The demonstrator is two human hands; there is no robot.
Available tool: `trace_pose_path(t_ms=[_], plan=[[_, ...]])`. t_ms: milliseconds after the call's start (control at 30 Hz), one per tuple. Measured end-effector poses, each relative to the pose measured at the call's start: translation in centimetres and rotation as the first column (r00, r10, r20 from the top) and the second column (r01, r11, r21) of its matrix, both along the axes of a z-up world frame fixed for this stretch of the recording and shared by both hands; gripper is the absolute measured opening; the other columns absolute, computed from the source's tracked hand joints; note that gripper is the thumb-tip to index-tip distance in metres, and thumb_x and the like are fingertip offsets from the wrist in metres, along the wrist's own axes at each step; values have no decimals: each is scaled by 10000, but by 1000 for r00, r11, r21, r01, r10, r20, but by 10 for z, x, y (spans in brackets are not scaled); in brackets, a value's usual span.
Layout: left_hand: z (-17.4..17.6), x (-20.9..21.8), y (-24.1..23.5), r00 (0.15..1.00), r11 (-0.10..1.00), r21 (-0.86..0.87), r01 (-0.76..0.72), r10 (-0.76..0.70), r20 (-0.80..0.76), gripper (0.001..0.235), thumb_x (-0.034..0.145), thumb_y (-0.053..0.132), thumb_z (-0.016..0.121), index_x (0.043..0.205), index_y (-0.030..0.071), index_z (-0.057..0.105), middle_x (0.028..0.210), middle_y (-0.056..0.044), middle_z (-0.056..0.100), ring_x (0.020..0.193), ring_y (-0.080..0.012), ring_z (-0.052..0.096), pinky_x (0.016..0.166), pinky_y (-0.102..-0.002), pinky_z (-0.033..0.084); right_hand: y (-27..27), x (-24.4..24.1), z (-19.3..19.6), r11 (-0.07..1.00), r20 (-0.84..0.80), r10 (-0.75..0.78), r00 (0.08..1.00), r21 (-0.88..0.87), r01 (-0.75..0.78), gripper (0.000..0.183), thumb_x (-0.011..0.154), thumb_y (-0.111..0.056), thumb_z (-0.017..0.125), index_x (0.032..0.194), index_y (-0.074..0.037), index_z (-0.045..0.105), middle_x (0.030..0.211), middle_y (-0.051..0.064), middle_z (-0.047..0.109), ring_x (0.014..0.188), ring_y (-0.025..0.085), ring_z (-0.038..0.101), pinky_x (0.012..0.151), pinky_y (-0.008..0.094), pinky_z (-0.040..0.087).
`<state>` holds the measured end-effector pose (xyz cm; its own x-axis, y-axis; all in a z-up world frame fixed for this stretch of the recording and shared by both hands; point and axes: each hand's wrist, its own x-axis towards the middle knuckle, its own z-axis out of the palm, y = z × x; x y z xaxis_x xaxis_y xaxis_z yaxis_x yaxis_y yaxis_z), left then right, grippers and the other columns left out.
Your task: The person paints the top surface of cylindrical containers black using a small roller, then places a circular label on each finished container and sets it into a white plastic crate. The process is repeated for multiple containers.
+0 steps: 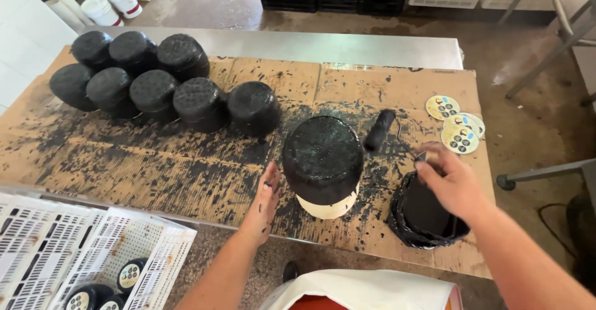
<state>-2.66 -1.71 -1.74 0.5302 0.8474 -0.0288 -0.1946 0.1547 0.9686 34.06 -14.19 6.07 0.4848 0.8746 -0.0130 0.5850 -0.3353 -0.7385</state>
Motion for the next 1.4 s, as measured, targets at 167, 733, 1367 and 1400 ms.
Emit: trace_pose_path(t_ms=[167, 733, 1367, 1400], plan=[[-3, -11, -3, 999, 998, -35, 46, -45, 15, 845, 1036, 609, 353, 1641, 92, 69, 1682, -262, -1, 1537, -489, -48, 1233, -639, 24, 50, -54, 94, 976, 35, 167, 985, -146, -160, 347, 1022, -253, 573, 1331, -201, 720, 876, 146, 807, 549, 239, 640, 648, 351, 553], [-30, -29, 49, 996, 969, -231, 86, -93, -18, 877, 899, 682, 355, 1593, 151, 278, 1645, -136, 348, 1542, -285, 315, 1267, -487, 225, -1, -23, 86, 935, 471, 345, 812, -251, -252, 316, 893, -385, 644, 1168, -317, 785, 1098, -137, 825, 936, 124, 804, 826, 317, 614], [-71, -28, 99, 938, 865, -383, 325, -346, 13, 913, 842, 646, 441, 1565, 99, 339, 1607, -123, 426, 1480, -273, 416, 1240, -452, 327, -87, -104, 52, 839, 1, -484, 875, -281, 465, 277, 950, -223, 686, 1184, -271, 825, 720, -9, 735, 607, 111, 494, 604, 261, 402], [-95, -24, 106, 967, 853, -479, 204, -251, -34, 724, 945, 553, 361, 1515, 109, 409, 1584, -127, 475, 1458, -278, 459, 1212, -454, 379, -97, -107, 53, 780, 7, -583, 812, -274, 563, 356, 970, -227, 623, 1306, -264, 736, 803, 24, 702, 614, 160, 513, 640, 296, 427]])
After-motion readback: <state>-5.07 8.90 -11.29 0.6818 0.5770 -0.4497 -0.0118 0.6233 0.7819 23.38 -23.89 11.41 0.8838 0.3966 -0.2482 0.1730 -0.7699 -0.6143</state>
